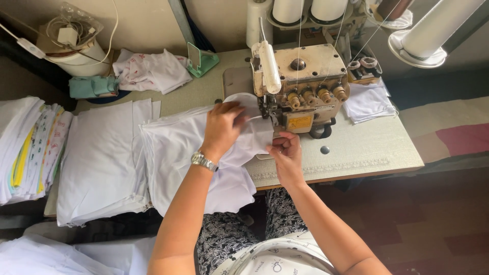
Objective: A person at a sewing workstation is preparing white fabric components by unfolding and inspecting them before sewing.
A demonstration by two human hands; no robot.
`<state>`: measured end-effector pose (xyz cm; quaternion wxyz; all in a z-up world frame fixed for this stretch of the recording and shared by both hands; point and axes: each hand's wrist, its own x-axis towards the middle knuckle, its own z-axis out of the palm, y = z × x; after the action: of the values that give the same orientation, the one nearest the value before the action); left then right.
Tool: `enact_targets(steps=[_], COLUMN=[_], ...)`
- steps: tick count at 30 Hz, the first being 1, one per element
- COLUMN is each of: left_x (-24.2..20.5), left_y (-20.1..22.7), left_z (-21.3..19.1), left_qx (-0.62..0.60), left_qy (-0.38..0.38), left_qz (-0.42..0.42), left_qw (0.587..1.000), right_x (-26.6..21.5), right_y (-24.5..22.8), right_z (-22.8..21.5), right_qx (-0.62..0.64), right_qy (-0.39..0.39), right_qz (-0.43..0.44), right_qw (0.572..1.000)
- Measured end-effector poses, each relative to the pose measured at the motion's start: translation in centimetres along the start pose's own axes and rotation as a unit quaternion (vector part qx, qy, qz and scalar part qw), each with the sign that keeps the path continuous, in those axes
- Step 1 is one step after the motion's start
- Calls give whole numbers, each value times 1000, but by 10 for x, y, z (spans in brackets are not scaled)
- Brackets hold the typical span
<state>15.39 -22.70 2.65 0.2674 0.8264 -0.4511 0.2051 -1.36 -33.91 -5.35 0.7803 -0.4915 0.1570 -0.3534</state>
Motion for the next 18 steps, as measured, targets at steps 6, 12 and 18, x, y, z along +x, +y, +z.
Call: enact_targets(steps=[6, 12, 18], left_x=[-38, -51, -65], left_y=[-18, -7, -28], left_z=[-25, -46, -39], left_qx=[-39, 14, 76], left_qy=[-18, -106, -127], left_qz=[-113, -158, -163], left_qw=[993, 982, 976], right_x=[4, 0, -2], right_y=[-1, -4, -21], right_z=[0, 9, 17], right_qx=[63, 68, 64], right_qy=[-3, -12, -26], right_qz=[63, 82, 97], right_qw=[996, 994, 993])
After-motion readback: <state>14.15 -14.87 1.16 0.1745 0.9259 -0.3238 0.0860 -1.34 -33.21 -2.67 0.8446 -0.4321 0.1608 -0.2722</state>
